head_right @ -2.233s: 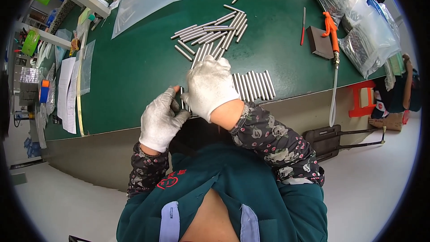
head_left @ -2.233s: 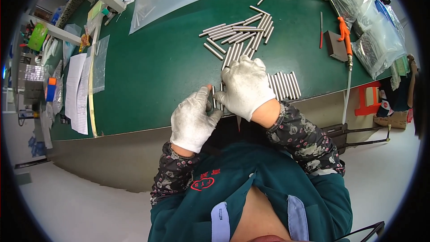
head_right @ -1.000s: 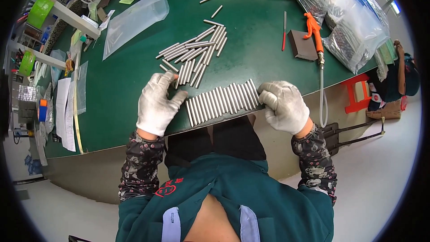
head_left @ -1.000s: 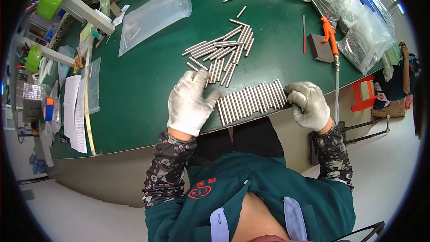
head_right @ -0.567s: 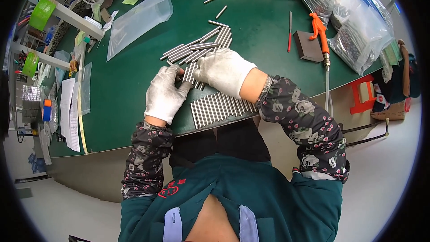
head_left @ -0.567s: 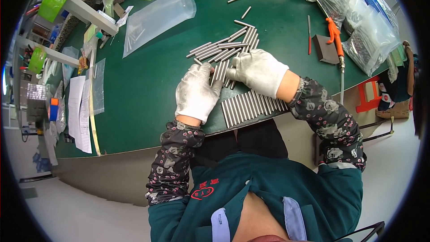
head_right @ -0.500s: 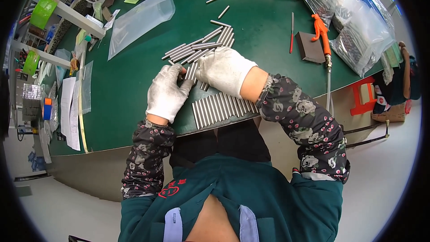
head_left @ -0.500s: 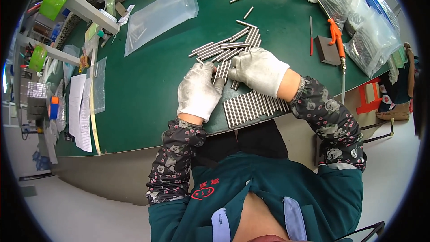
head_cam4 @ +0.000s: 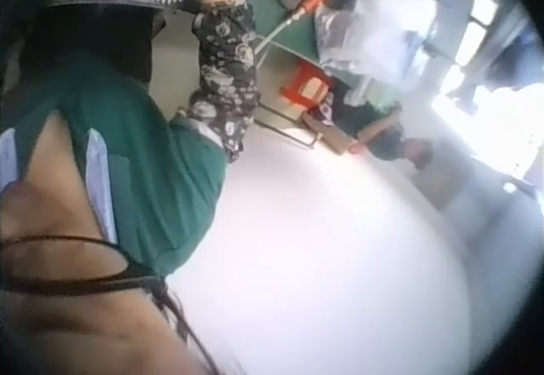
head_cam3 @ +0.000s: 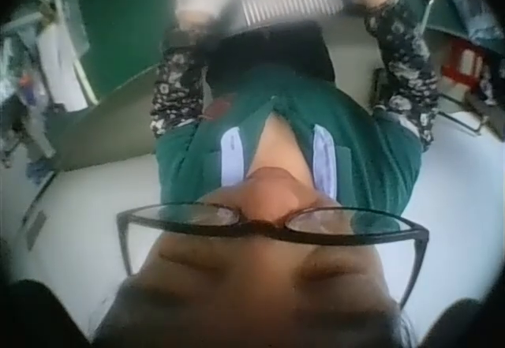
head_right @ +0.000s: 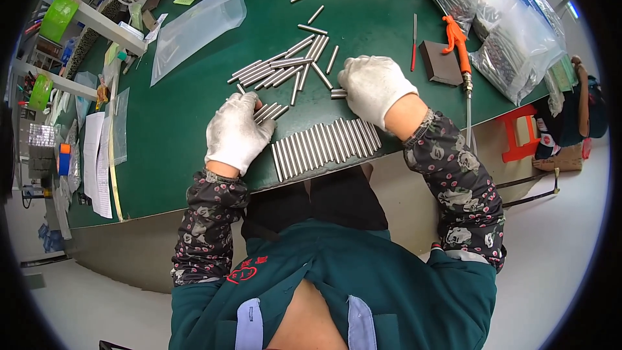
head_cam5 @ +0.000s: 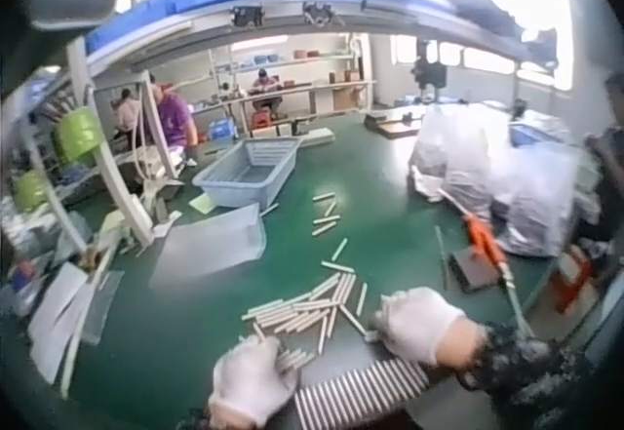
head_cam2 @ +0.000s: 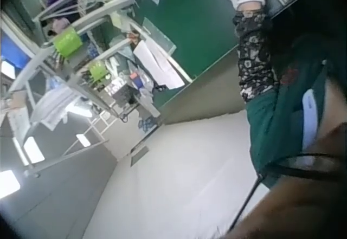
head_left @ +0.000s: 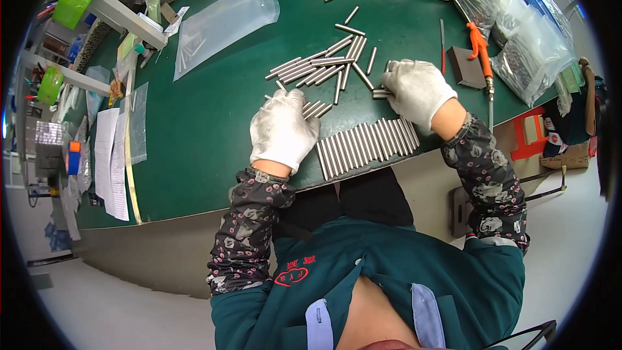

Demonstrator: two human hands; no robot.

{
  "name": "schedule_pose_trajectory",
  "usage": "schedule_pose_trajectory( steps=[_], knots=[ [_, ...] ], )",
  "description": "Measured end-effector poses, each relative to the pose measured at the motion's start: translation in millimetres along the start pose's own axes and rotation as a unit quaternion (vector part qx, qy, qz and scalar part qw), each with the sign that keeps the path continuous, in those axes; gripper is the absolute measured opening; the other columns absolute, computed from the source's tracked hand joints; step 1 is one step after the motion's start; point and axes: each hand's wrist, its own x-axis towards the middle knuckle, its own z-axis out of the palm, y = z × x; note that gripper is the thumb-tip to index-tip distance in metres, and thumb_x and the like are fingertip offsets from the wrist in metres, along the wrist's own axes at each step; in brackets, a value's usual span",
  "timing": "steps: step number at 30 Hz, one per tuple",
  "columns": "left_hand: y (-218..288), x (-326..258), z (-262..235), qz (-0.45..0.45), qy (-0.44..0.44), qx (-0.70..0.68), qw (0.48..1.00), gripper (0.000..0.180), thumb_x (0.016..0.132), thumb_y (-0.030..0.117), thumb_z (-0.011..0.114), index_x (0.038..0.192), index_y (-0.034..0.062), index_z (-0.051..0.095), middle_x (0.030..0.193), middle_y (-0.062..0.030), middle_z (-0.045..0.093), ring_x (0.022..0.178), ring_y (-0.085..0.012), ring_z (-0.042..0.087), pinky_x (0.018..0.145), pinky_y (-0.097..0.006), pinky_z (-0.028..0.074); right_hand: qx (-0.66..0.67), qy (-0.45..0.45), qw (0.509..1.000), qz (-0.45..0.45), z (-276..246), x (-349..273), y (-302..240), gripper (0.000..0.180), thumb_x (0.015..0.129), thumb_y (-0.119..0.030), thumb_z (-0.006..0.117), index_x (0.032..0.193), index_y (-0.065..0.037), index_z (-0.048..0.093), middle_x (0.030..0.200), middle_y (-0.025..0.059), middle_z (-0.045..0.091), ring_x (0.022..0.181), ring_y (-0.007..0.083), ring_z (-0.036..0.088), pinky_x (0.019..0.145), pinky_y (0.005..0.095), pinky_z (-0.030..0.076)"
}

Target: Sorting and packaging small metal rods into plastic bags at a factory workbench.

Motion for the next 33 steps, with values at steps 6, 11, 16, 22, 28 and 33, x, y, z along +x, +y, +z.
schedule_pose_trajectory(
  steps=[6, 11, 16, 22, 28, 33],
  knots=[
    [-13, -21, -10, 0.040, 0.007, -0.003, 0.999, 0.024, 0.070, 0.017, 0.069, 0.091, 0.0080, 0.063, 0.087, -0.0102, 0.060, 0.083, -0.0286, 0.062, 0.072, -0.039, 0.051, 0.002, -0.002, 0.998, 0.067, -2, -24, 14, 0.011, 0.074, -0.013, 0.056, 0.078, -0.005, 0.064, 0.083, 0.0128, 0.063, 0.082, 0.0298, 0.062, 0.074, 0.0399, 0.050],
    [-25, -38, -23, 0.042, -0.009, 0.015, 0.999, 0.031, 0.066, 0.013, 0.072, 0.095, 0.0069, 0.064, 0.092, -0.0099, 0.059, 0.084, -0.0285, 0.061, 0.072, -0.038, 0.051, 0.045, -0.066, 0.972, 0.219, -11, -51, 13, 0.013, 0.076, -0.016, 0.058, 0.080, -0.005, 0.063, 0.083, 0.0141, 0.065, 0.082, 0.0329, 0.063, 0.073, 0.0429, 0.049],
    [-38, -49, -29, 0.106, -0.025, -0.037, 0.993, 0.039, 0.062, 0.004, 0.073, 0.100, 0.0046, 0.062, 0.098, -0.0099, 0.059, 0.088, -0.0287, 0.061, 0.076, -0.037, 0.051, 0.089, -0.046, 0.964, 0.246, -10, -74, 10, 0.013, 0.074, -0.016, 0.058, 0.079, -0.004, 0.062, 0.074, 0.0161, 0.064, 0.073, 0.0363, 0.062, 0.068, 0.0454, 0.049],
    [-35, -50, -30, 0.174, -0.021, -0.047, 0.983, 0.037, 0.062, -0.002, 0.070, 0.097, 0.0071, 0.063, 0.097, -0.0101, 0.058, 0.088, -0.0292, 0.060, 0.074, -0.036, 0.050, 0.119, -0.024, 0.964, 0.236, -8, -77, 2, 0.013, 0.074, -0.016, 0.057, 0.079, -0.004, 0.062, 0.072, 0.0160, 0.064, 0.070, 0.0356, 0.062, 0.065, 0.0451, 0.049],
    [-35, -55, -27, 0.223, -0.079, -0.066, 0.969, 0.032, 0.063, -0.007, 0.063, 0.092, 0.0070, 0.064, 0.088, -0.0105, 0.059, 0.081, -0.0303, 0.060, 0.069, -0.038, 0.050, 0.122, -0.014, 0.964, 0.236, -5, -79, 1, 0.013, 0.075, -0.016, 0.057, 0.079, -0.004, 0.062, 0.072, 0.0158, 0.064, 0.071, 0.0351, 0.062, 0.066, 0.0444, 0.049],
    [-29, -56, -20, 0.340, -0.062, -0.071, 0.936, 0.026, 0.068, 0.001, 0.061, 0.093, 0.0080, 0.062, 0.092, -0.0107, 0.060, 0.080, -0.0300, 0.060, 0.068, -0.039, 0.049, 0.144, -0.017, 0.958, 0.247, -5, -76, -1, 0.014, 0.075, -0.016, 0.057, 0.080, -0.004, 0.063, 0.073, 0.0160, 0.064, 0.071, 0.0348, 0.062, 0.066, 0.0437, 0.049]
  ],
)
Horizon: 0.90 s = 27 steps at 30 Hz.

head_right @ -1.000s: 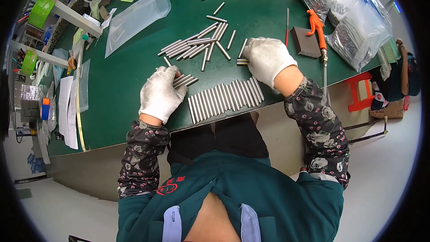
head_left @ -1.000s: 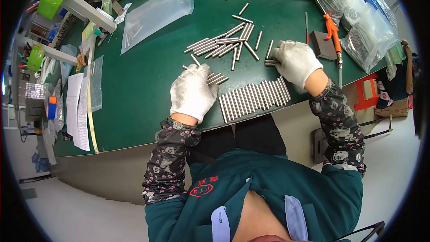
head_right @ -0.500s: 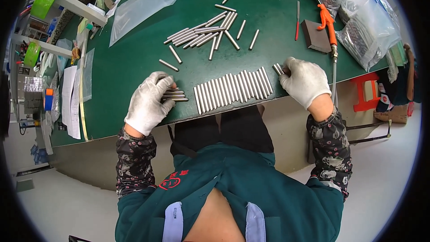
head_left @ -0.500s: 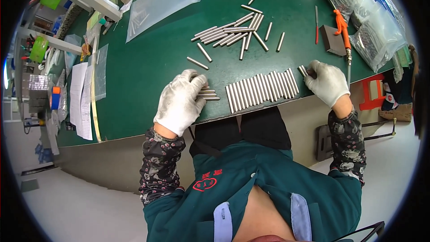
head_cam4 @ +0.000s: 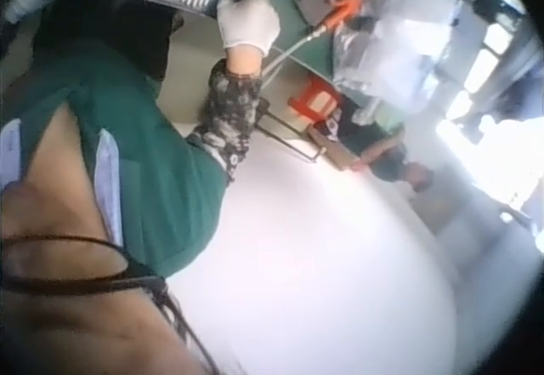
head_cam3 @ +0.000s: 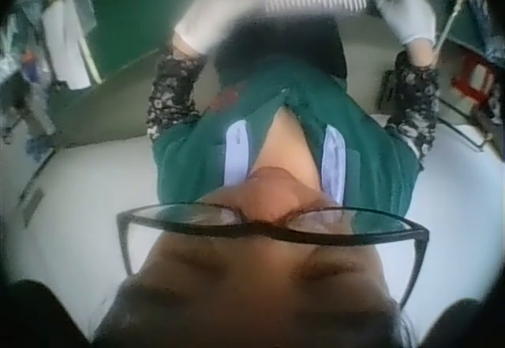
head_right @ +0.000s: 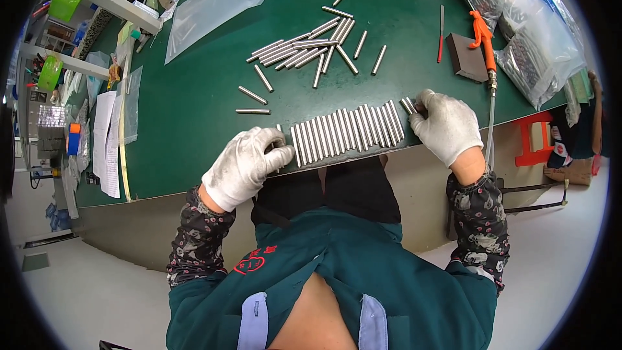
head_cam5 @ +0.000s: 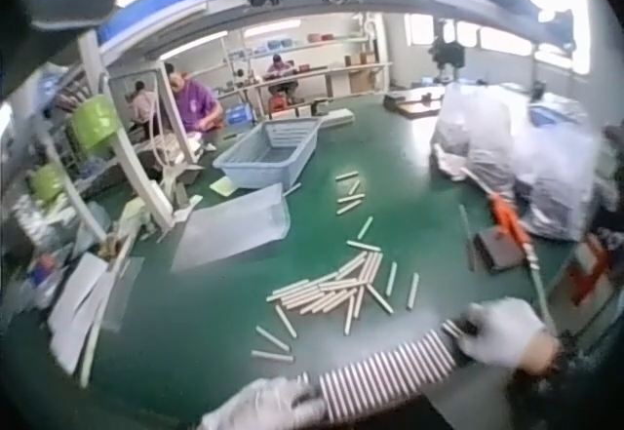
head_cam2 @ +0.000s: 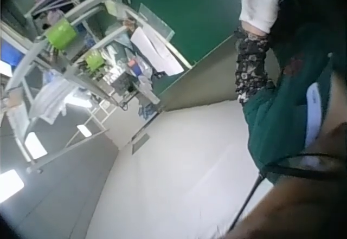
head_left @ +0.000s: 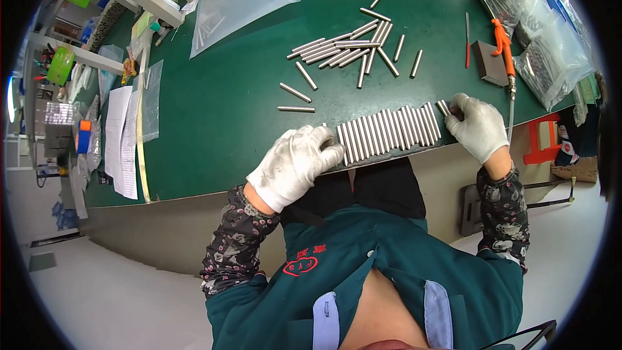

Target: Sorting and packaging small metal rods into plastic bags at a factory workbench.

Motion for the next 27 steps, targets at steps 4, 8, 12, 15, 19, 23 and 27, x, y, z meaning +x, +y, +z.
schedule_pose_trajectory(
  steps=[4, 8, 12, 15, 19, 23, 27],
  knots=[
    [-3, 2, 5, 0.025, 0.036, -0.038, 0.998, 0.035, 0.064, -0.004, 0.063, 0.097, 0.0074, 0.060, 0.096, -0.0109, 0.060, 0.084, -0.0304, 0.060, 0.070, -0.039, 0.050, 0.018, -0.001, 1.000, -0.006, 1, 0, -3, 0.014, 0.075, -0.015, 0.057, 0.081, -0.004, 0.063, 0.073, 0.0157, 0.065, 0.071, 0.0343, 0.063, 0.067, 0.0428, 0.050],
    [-36, 2, 7, -0.063, 0.190, 0.003, 0.980, 0.050, 0.060, -0.009, 0.067, 0.106, 0.0064, 0.057, 0.099, -0.0122, 0.058, 0.088, -0.0318, 0.060, 0.077, -0.040, 0.050, 0.072, 0.001, 0.997, 0.001, 2, -2, -3, 0.014, 0.074, -0.015, 0.058, 0.083, -0.005, 0.064, 0.074, 0.0150, 0.065, 0.071, 0.0337, 0.063, 0.067, 0.0416, 0.050],
    [-51, 14, -8, -0.158, 0.193, 0.046, 0.967, 0.050, 0.060, -0.001, 0.073, 0.108, 0.0065, 0.059, 0.106, -0.0130, 0.056, 0.094, -0.0310, 0.059, 0.081, -0.037, 0.049, 0.097, 0.010, 0.995, 0.002, 3, -2, 0, 0.014, 0.074, -0.014, 0.058, 0.083, -0.005, 0.064, 0.075, 0.0147, 0.065, 0.072, 0.0336, 0.063, 0.067, 0.0412, 0.050],
    [-59, 14, -8, -0.175, 0.127, 0.059, 0.975, 0.042, 0.061, 0.001, 0.075, 0.101, 0.0059, 0.062, 0.102, -0.0109, 0.058, 0.092, -0.0295, 0.059, 0.080, -0.038, 0.048, 0.101, 0.002, 0.995, 0.007, 3, -2, 1, 0.014, 0.074, -0.014, 0.058, 0.083, -0.005, 0.064, 0.075, 0.0146, 0.065, 0.072, 0.0336, 0.063, 0.066, 0.0412, 0.049],
    [-44, 12, -14, -0.269, 0.033, 0.069, 0.960, 0.021, 0.067, 0.014, 0.073, 0.081, 0.0049, 0.060, 0.088, -0.0099, 0.061, 0.082, -0.0289, 0.060, 0.073, -0.038, 0.049, 0.113, 0.005, 0.993, 0.007, 4, -1, 2, 0.014, 0.075, -0.014, 0.059, 0.082, -0.004, 0.064, 0.074, 0.0147, 0.064, 0.072, 0.0337, 0.062, 0.066, 0.0414, 0.049],
    [-20, 3, -14, -0.395, -0.013, 0.081, 0.915, 0.029, 0.068, 0.031, 0.071, 0.066, 0.0057, 0.056, 0.074, -0.0112, 0.061, 0.071, -0.0300, 0.061, 0.064, -0.039, 0.049, 0.110, 0.009, 0.994, 0.006, 5, 0, 3, 0.013, 0.075, -0.014, 0.059, 0.082, -0.005, 0.063, 0.074, 0.0143, 0.064, 0.071, 0.0334, 0.062, 0.065, 0.0409, 0.049],
    [3, 1, 1, -0.383, 0.033, 0.020, 0.923, 0.028, 0.070, 0.030, 0.070, 0.063, 0.0058, 0.056, 0.068, -0.0113, 0.061, 0.063, -0.0306, 0.061, 0.060, -0.040, 0.049, 0.101, 0.012, 0.995, 0.011, 6, 2, 2, 0.012, 0.075, -0.014, 0.059, 0.082, -0.005, 0.063, 0.074, 0.0138, 0.064, 0.071, 0.0329, 0.062, 0.065, 0.0405, 0.049]
  ],
)
